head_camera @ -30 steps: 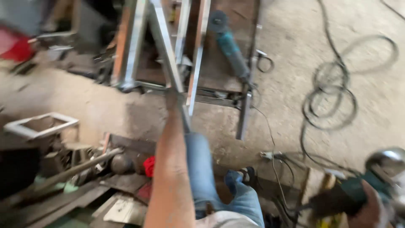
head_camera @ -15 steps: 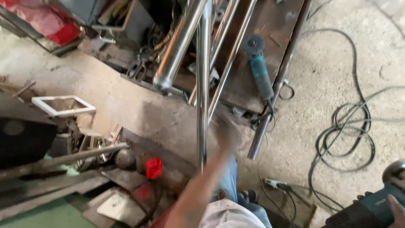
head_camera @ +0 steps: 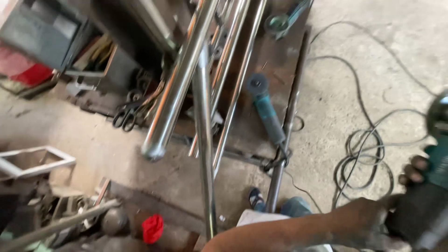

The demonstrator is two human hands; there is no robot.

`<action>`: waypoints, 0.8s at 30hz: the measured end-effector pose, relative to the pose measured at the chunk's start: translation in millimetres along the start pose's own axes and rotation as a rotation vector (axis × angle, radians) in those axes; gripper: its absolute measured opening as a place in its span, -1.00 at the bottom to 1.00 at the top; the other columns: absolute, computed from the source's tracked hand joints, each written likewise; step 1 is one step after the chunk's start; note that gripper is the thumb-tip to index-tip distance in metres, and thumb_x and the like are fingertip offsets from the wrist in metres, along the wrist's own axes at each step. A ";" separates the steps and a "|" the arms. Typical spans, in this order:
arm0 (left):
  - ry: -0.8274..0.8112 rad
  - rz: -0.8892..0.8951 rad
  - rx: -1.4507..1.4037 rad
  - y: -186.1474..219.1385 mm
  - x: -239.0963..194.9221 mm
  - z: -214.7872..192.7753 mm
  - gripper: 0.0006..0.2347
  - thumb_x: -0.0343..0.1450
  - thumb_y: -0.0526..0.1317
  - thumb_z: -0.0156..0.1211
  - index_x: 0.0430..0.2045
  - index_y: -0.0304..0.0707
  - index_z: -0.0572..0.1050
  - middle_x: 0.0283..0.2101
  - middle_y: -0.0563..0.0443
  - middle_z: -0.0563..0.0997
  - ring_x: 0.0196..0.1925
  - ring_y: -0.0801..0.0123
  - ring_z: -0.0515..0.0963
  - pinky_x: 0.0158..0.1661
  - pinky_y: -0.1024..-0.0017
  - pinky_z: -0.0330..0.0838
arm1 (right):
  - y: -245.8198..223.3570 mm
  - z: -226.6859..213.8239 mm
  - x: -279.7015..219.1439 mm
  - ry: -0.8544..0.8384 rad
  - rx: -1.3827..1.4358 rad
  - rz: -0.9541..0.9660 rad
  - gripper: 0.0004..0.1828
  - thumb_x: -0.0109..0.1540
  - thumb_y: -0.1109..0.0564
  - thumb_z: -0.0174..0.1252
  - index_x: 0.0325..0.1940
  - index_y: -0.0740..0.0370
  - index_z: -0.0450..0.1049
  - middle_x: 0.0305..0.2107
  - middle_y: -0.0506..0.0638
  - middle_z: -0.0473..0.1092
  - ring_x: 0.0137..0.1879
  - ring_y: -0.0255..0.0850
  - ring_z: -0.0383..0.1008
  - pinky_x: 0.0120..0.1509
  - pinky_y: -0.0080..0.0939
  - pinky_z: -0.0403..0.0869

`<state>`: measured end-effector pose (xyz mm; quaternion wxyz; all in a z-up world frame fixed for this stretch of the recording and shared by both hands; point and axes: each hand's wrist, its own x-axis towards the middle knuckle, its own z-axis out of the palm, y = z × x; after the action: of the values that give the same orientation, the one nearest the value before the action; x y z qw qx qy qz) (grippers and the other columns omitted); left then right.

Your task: Grinding and polishing metal railings using a handheld angle grinder.

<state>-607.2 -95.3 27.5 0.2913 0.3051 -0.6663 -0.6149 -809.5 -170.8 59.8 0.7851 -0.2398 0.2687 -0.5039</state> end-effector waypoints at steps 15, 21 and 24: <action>1.063 -0.384 0.937 -179.5 75.7 -140.4 -0.27 0.31 0.23 0.28 0.15 -0.51 0.45 -0.14 -0.25 0.62 -0.34 0.08 0.61 -0.36 0.27 0.50 | 96.3 -39.9 377.6 -0.208 -1.405 0.296 -0.36 0.13 0.12 0.31 0.28 0.34 0.39 -0.17 0.18 0.55 -0.19 -0.04 0.56 -0.08 -0.10 0.50; 1.417 -1.180 0.876 -295.6 88.5 -185.2 -0.09 0.21 0.11 0.45 0.33 -0.47 0.07 -0.02 -0.47 0.42 -0.08 -0.30 0.64 -0.13 0.08 0.65 | 199.1 -41.9 502.5 -0.430 -2.216 -0.015 0.04 0.17 -0.26 0.24 0.53 0.40 0.08 0.04 0.46 0.37 0.11 0.37 0.50 0.08 0.29 0.52; 1.459 -1.215 0.587 -324.1 84.7 -187.1 -0.15 0.25 -0.04 0.41 0.34 -0.54 0.05 0.00 -0.43 0.40 0.01 -0.35 0.57 0.01 0.02 0.56 | 226.9 -42.8 529.8 -0.486 -2.463 -0.086 0.03 0.21 -0.16 0.21 0.61 0.32 -0.03 0.07 0.34 0.33 0.17 0.26 0.44 0.18 0.14 0.47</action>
<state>-503.3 -298.8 -280.8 0.1783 0.9583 -0.1801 -0.1319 -503.4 -577.2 -214.3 0.0527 -0.9077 0.4007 0.1129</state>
